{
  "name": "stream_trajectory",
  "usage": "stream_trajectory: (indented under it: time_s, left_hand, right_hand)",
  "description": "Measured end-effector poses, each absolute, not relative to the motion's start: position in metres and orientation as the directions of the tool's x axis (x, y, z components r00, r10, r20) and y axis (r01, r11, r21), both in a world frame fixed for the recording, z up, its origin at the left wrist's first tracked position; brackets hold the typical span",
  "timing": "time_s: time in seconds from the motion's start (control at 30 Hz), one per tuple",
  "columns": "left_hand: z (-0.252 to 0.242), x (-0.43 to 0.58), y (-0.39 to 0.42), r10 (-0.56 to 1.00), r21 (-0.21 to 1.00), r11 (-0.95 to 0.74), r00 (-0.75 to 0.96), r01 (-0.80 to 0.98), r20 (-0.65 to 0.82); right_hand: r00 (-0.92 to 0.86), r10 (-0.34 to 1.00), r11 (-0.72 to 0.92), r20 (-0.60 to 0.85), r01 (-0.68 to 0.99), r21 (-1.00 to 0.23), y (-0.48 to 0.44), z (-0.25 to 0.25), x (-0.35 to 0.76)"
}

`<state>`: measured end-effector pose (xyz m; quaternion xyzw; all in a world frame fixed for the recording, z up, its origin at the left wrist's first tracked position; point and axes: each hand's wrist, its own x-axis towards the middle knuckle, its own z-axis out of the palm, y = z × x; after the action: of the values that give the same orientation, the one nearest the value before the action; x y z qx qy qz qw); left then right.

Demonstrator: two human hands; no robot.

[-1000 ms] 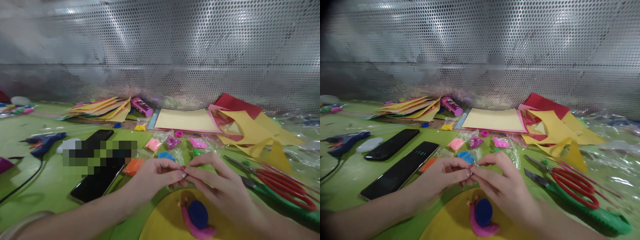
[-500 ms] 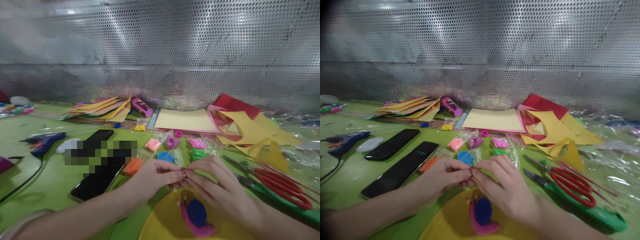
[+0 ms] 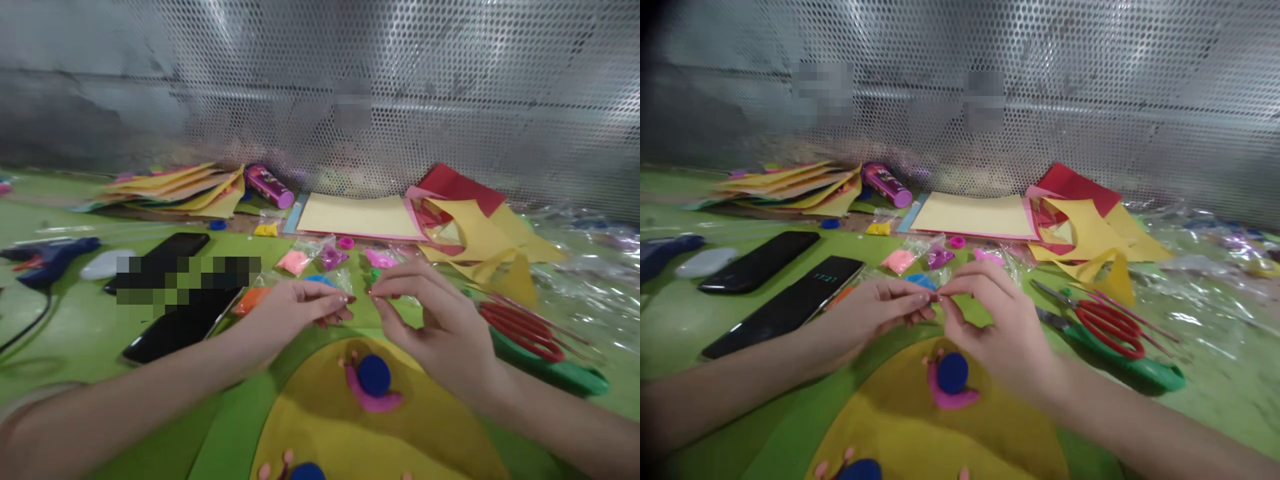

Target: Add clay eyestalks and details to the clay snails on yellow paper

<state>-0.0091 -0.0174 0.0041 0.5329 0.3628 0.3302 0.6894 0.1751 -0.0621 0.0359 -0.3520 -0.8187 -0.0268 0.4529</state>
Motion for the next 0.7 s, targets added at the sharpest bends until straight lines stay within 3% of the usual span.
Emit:
stream_trajectory:
  time_s: [0.27, 0.7]
  left_hand:
    - [0.005, -0.013, -0.017, 0.836, 0.984, 0.168, 0.52, 0.059, -0.173]
    - [0.003, -0.015, -0.017, 0.857, 0.979, 0.107, 0.483, 0.173, -0.179]
  right_hand:
    - [-0.485, 0.685, 0.725, 0.543, 0.523, -0.447, -0.104, 0.037, 0.192]
    - [-0.631, 0.688, 0.696, 0.359, 0.432, -0.574, -0.113, 0.016, 0.207]
